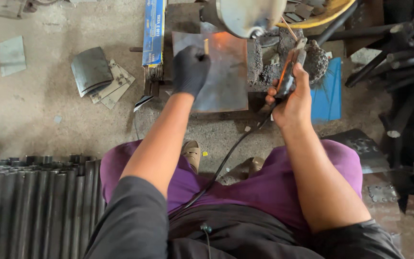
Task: The person sits on the floor and welds a metal pipe to a metal plate using a welding torch. They then pick up a metal kettle and weld it to the same metal plate.
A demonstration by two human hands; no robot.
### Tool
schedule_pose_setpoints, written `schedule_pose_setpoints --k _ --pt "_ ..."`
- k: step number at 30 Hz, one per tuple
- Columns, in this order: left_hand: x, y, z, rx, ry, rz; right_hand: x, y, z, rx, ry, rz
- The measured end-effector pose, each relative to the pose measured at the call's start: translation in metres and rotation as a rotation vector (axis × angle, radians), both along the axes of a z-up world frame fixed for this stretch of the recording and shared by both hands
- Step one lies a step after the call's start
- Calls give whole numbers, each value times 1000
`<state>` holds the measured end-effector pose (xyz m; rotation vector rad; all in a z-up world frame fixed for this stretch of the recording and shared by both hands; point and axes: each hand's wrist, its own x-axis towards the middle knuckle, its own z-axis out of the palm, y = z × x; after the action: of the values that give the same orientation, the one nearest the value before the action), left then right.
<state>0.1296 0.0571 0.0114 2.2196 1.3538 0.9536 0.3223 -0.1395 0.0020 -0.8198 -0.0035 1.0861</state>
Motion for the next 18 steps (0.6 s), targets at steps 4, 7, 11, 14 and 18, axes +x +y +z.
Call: schedule_pose_setpoints --k 4,7,11,14,18 --pt "38 27 -23 60 177 157 -2 -4 0 6 8 40" --pt "48 39 -38 60 200 204 -9 -7 3 -42 -3 42" --pt "58 50 -48 24 211 232 -13 -7 6 -49 -5 68" --pt "65 52 -52 73 254 272 -15 -9 5 -69 18 63" --pt "68 53 -54 59 272 266 -14 -7 2 -81 43 60"
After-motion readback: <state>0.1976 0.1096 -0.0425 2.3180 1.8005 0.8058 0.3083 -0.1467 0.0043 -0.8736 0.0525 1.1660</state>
